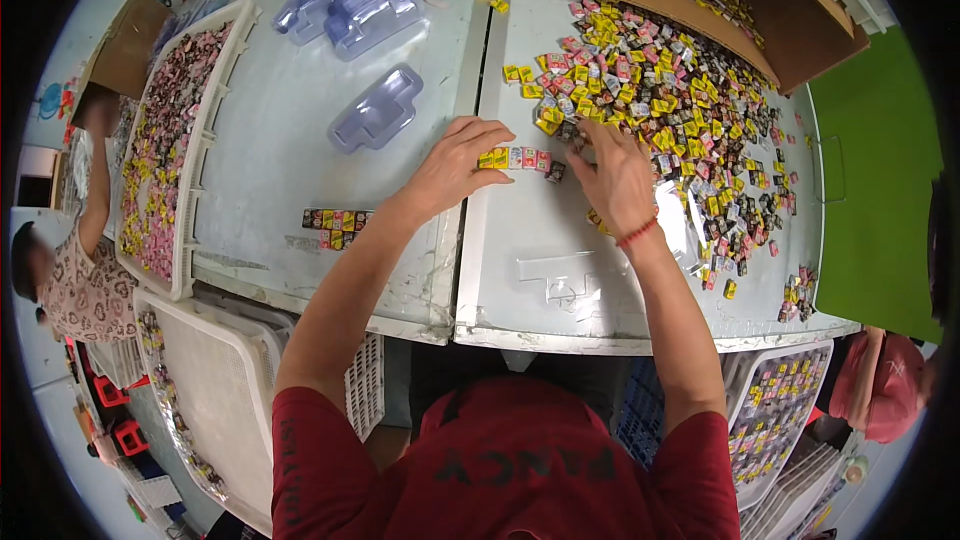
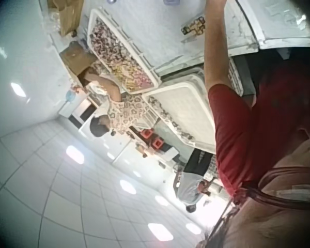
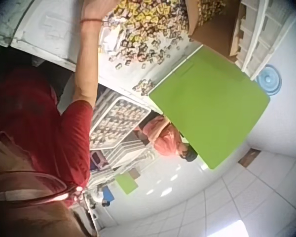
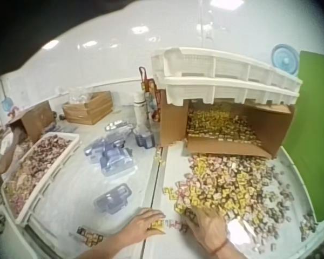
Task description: Sort and arrange small yellow toy components on a flat workbench into specific groups or rows.
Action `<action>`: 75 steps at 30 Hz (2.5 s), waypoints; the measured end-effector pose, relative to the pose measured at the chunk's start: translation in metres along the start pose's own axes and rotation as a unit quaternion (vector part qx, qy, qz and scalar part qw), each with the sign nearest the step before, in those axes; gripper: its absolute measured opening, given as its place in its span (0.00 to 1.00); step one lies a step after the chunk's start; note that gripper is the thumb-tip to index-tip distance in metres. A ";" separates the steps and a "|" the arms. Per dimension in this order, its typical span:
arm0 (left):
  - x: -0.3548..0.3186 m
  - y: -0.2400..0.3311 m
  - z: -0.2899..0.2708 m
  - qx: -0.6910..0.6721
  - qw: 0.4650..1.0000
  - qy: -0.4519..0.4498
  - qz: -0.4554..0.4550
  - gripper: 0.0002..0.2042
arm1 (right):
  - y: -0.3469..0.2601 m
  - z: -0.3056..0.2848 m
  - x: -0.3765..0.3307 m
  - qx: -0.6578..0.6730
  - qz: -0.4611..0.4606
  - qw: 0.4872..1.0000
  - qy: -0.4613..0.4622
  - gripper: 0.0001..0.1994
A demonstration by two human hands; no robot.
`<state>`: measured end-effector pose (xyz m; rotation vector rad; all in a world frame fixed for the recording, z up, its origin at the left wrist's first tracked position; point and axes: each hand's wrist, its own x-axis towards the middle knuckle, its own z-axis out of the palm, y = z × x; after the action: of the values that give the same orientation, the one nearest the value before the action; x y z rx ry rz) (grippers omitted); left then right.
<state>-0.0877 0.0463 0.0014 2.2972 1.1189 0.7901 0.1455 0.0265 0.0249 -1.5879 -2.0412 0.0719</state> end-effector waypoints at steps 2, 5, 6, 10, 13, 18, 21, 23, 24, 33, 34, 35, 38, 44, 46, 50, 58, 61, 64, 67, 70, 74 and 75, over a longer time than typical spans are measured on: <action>0.003 -0.002 0.003 0.013 0.999 -0.001 0.031 0.24 | 0.000 -0.016 -0.018 -0.004 0.005 0.998 -0.061 0.15; 0.010 0.001 0.016 0.021 0.998 -0.014 0.058 0.25 | 0.002 -0.015 -0.033 -0.013 0.002 0.993 -0.116 0.16; 0.012 0.004 0.019 0.000 0.998 -0.026 0.052 0.26 | 0.004 -0.012 -0.036 -0.019 -0.007 0.994 -0.111 0.17; 0.012 0.015 0.036 -0.036 0.997 -0.067 0.002 0.26 | 0.008 -0.002 -0.039 -0.008 -0.039 0.997 -0.062 0.17; 0.008 0.016 0.043 -0.042 0.996 -0.070 -0.024 0.26 | 0.013 0.002 -0.042 -0.004 -0.063 0.997 -0.039 0.19; -0.003 0.016 0.014 0.001 0.998 0.034 0.044 0.25 | 0.014 -0.008 -0.043 -0.033 -0.072 0.997 -0.025 0.22; -0.015 0.004 0.000 0.017 0.999 0.019 0.028 0.25 | 0.018 -0.007 -0.038 -0.029 -0.096 0.994 -0.046 0.23; -0.015 0.002 0.000 0.018 1.000 -0.001 0.016 0.25 | 0.020 -0.006 -0.033 -0.032 -0.112 0.991 -0.058 0.23; -0.012 0.004 0.003 0.006 1.000 -0.026 0.002 0.25 | 0.021 -0.006 -0.031 -0.038 -0.126 0.989 -0.068 0.23; -0.021 0.005 -0.010 0.007 1.000 -0.018 0.017 0.24 | 0.017 -0.001 -0.026 -0.080 -0.170 0.976 -0.109 0.25; -0.026 0.002 -0.014 0.000 1.000 -0.021 0.003 0.23 | 0.018 -0.003 -0.027 -0.080 -0.159 0.978 -0.110 0.25; -0.028 0.001 -0.015 0.001 1.000 -0.022 0.001 0.23 | 0.021 -0.003 -0.027 -0.072 -0.166 0.978 -0.102 0.25; -0.031 -0.002 -0.014 -0.019 0.999 -0.041 -0.017 0.22 | 0.023 -0.002 -0.028 -0.073 -0.162 0.979 -0.101 0.23; -0.031 -0.007 -0.010 0.018 1.000 0.008 -0.011 0.20 | 0.027 0.002 -0.032 -0.059 -0.157 0.982 -0.084 0.18; -0.029 -0.009 -0.012 0.026 0.999 0.033 -0.003 0.20 | 0.027 0.002 -0.034 -0.055 -0.155 0.983 -0.081 0.17; -0.014 -0.006 -0.007 0.028 0.999 0.012 0.025 0.21 | 0.026 -0.001 -0.035 -0.042 -0.145 0.985 -0.085 0.19; -0.003 -0.008 0.000 0.037 0.997 -0.015 0.069 0.21 | 0.024 0.005 -0.028 -0.051 -0.171 0.980 -0.084 0.22; 0.000 -0.006 0.002 0.031 0.997 -0.027 0.059 0.20 | 0.023 0.009 -0.025 -0.054 -0.213 0.974 -0.059 0.19; 0.001 -0.004 0.008 0.032 0.997 -0.044 0.054 0.19 | 0.023 0.016 -0.027 -0.061 -0.216 0.973 -0.061 0.18; 0.002 -0.004 0.010 0.030 0.997 -0.053 0.050 0.18 | 0.019 0.019 -0.029 -0.080 -0.219 0.971 -0.047 0.17; -0.007 0.005 0.010 0.019 0.998 -0.046 0.044 0.18 | 0.015 0.014 -0.030 -0.044 -0.208 0.974 -0.073 0.16; -0.011 0.009 0.008 0.017 0.999 -0.017 0.048 0.18 | 0.019 0.016 -0.031 -0.034 -0.209 0.976 -0.052 0.16; -0.011 0.007 0.007 0.018 0.999 -0.016 0.048 0.18 | 0.017 0.017 -0.031 -0.034 -0.210 0.976 -0.051 0.16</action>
<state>-0.0849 0.0321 -0.0025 2.4006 1.0230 0.7709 0.1582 0.0081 -0.0074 -1.1777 -2.4402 -0.0759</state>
